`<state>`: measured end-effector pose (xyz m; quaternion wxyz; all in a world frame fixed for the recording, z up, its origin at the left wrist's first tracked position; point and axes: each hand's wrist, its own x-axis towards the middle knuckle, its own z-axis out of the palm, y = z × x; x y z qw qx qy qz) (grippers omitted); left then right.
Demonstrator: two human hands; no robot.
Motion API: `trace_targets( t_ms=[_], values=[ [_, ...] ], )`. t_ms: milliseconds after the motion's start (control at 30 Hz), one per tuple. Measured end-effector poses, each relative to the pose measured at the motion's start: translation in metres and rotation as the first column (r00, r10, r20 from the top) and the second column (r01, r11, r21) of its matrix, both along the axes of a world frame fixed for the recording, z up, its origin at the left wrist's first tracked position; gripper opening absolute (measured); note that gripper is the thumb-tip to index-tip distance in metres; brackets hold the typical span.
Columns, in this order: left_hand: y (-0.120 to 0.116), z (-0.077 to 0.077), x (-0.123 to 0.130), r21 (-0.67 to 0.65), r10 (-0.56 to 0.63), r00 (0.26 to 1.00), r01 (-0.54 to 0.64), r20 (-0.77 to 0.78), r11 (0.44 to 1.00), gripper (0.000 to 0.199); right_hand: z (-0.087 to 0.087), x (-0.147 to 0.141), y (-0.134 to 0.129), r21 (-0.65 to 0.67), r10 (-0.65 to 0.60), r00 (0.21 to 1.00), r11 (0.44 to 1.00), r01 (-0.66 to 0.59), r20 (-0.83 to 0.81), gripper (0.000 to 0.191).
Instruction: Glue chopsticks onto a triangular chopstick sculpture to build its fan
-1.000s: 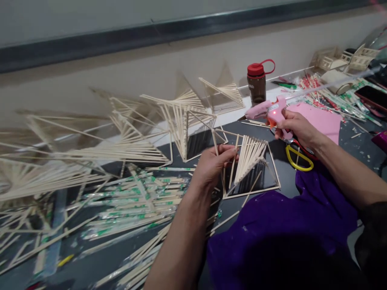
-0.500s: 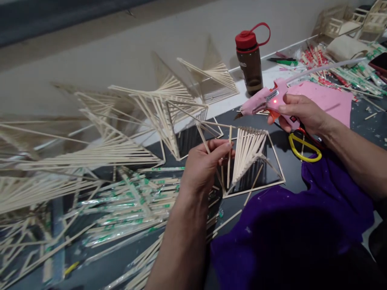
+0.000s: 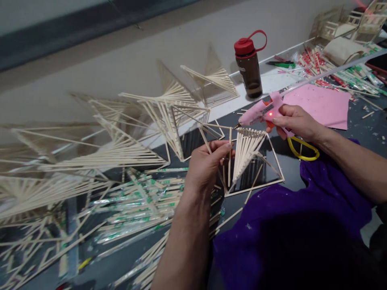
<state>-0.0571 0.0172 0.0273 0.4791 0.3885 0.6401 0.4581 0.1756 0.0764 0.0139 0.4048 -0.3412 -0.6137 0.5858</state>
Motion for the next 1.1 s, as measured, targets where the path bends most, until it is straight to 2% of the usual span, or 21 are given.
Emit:
trace_targets(
  t_ms=[833,900,967,1033,1100],
  values=[
    [0.001,-0.003,-0.003,0.003,-0.005,1.0,0.005,0.013,1.0,0.032,-0.004,-0.001,0.002,0.041,-0.025,1.0,0.999,0.025,0.009,0.026],
    [0.001,-0.003,-0.003,0.008,-0.009,1.0,0.008,0.014,1.0,0.029,0.004,0.0,0.003,0.057,-0.027,1.0,0.998,0.026,0.016,0.025],
    [0.001,-0.002,-0.002,0.008,-0.004,1.0,0.004,0.007,1.0,0.026,0.019,0.001,0.004,0.105,-0.04,0.999,0.994,0.037,0.029,0.022],
    [0.0,0.0,0.001,0.0,0.012,1.0,-0.012,0.001,1.0,0.02,0.041,0.0,0.005,0.181,-0.068,0.996,0.982,0.056,0.06,0.02],
    [0.001,0.0,0.004,0.023,0.058,0.998,-0.058,0.0,0.998,0.016,0.067,-0.006,0.009,0.259,-0.115,0.987,0.962,0.084,0.11,0.028]
  ],
)
